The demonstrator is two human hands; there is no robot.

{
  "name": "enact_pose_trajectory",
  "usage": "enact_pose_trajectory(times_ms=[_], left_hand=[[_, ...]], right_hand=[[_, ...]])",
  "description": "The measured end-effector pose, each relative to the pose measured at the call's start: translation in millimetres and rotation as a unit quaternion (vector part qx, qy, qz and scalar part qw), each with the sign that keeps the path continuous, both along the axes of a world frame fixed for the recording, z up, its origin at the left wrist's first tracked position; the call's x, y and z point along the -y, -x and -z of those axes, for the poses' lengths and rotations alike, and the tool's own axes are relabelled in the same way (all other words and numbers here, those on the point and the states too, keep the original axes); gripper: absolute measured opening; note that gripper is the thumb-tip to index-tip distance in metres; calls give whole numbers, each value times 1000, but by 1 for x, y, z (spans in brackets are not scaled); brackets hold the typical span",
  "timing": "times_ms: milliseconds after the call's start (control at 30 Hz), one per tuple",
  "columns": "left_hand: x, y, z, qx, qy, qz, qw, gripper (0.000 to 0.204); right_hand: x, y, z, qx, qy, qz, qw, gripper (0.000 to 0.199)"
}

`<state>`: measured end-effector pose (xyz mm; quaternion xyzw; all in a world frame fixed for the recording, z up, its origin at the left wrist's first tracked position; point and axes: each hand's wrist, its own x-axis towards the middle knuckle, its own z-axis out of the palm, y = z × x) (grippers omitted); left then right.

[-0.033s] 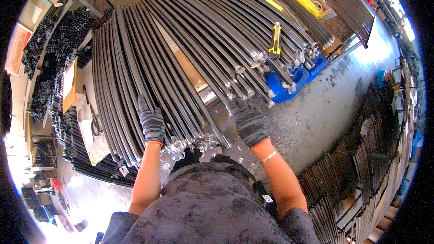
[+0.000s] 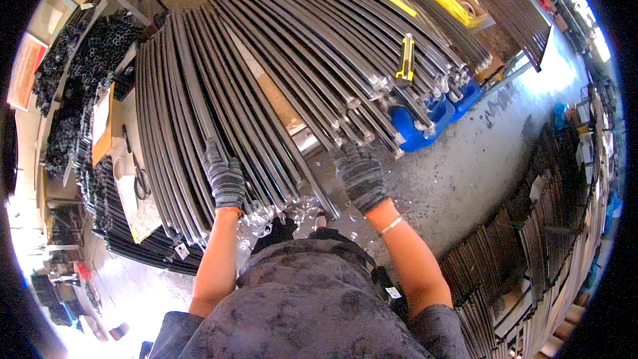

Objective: The person organizes metal pipes by picking them up individually from a pile on the floor and placing them onto a storage rack. They then use their gloved hands to press small black caps into the ends of the pipes.

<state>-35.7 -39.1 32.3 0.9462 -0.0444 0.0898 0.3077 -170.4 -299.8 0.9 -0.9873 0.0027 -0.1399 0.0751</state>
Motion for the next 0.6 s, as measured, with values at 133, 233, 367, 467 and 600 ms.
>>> enact_pose_trajectory(times_ms=[133, 233, 367, 467, 600], left_hand=[[-1, 0, 21, 61, -54, 26, 996, 57], [8, 5, 8, 84, -78, 31, 993, 62], [64, -4, -27, -177, 458, 126, 862, 44], [108, -24, -27, -435, 718, 33, 543, 16], [139, -14, -41, -412, 721, 0, 557, 20]], right_hand=[[-2, -16, 19, -4, 26, -37, 999, 26], [-14, -14, 5, 86, -100, -55, 990, 23], [-55, 11, -52, 160, -261, -39, 951, 22], [-71, 9, -64, 127, -388, -6, 913, 27], [-66, 5, -54, 142, -362, 46, 920, 24]])
